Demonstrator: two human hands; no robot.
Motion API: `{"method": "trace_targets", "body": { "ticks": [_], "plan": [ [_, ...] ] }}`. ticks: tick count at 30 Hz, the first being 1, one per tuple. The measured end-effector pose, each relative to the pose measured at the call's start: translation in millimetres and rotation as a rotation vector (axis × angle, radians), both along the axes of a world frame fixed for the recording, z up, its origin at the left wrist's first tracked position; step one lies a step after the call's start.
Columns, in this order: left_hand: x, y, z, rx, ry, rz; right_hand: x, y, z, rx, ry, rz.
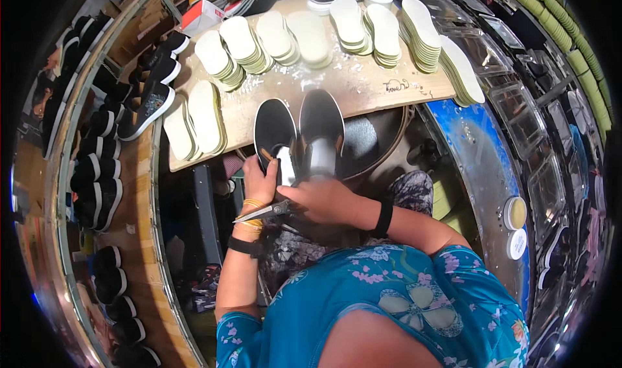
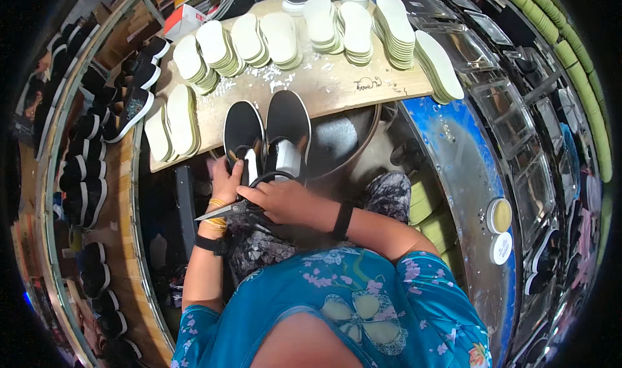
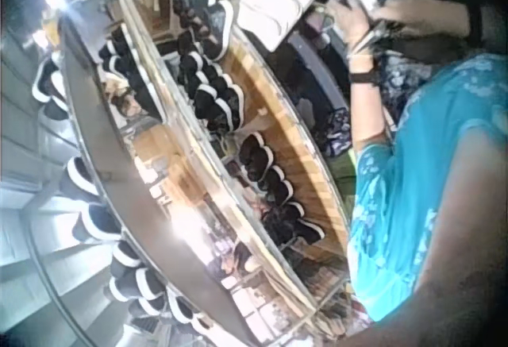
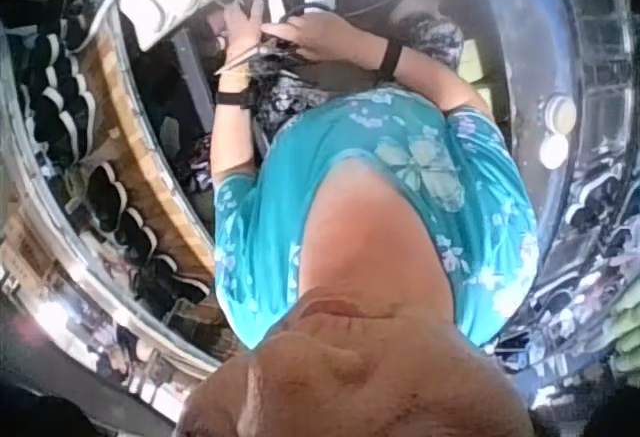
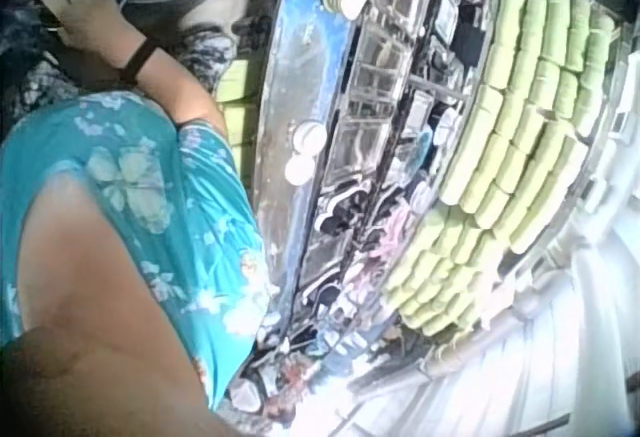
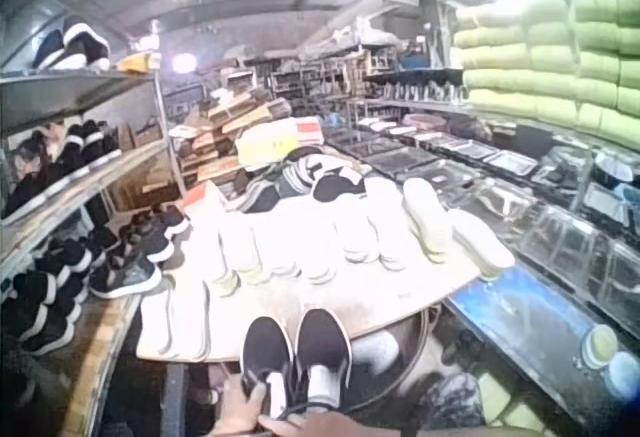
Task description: Inserting insoles into shoes and trimming excess material with scissors.
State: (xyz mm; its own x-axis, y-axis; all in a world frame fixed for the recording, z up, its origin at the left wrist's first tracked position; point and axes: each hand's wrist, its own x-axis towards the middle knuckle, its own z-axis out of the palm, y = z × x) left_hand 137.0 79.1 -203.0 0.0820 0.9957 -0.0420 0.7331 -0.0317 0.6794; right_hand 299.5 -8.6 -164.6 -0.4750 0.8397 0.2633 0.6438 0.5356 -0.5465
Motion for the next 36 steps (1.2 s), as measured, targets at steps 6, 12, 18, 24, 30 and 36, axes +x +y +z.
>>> {"method": "trace_targets", "body": {
  "ticks": [6, 12, 18, 24, 30, 36],
  "plan": [
    [-7.6, -6.9, 52.1, 0.168, 0.167, -0.105, 52.0, -29.0, 8.3, -0.127, 0.361, -0.325],
    [67.4, 6.8, 27.0, 0.501, 0.317, -0.280, 92.8, -38.7, 13.5, -0.662, 0.862, -0.567],
    [20.8, 3.4, 16.4, 0.341, 0.225, -0.384, 119.5, -47.1, -6.1, -0.745, 1.055, -0.529],
    [-47.8, -26.3, 42.3, -0.440, -0.818, -0.294, 112.9, -29.1, -3.6, -0.594, 0.819, -0.431],
    [-57.4, -56.5, 31.9, -0.683, -1.389, -0.077, 74.7, -9.1, 4.1, -0.196, 0.469, -0.380],
    [-42.8, -62.7, 26.2, -0.725, -1.376, -0.133, 65.3, 0.0, -1.2, 0.091, 0.446, -0.475]
  ]
}}
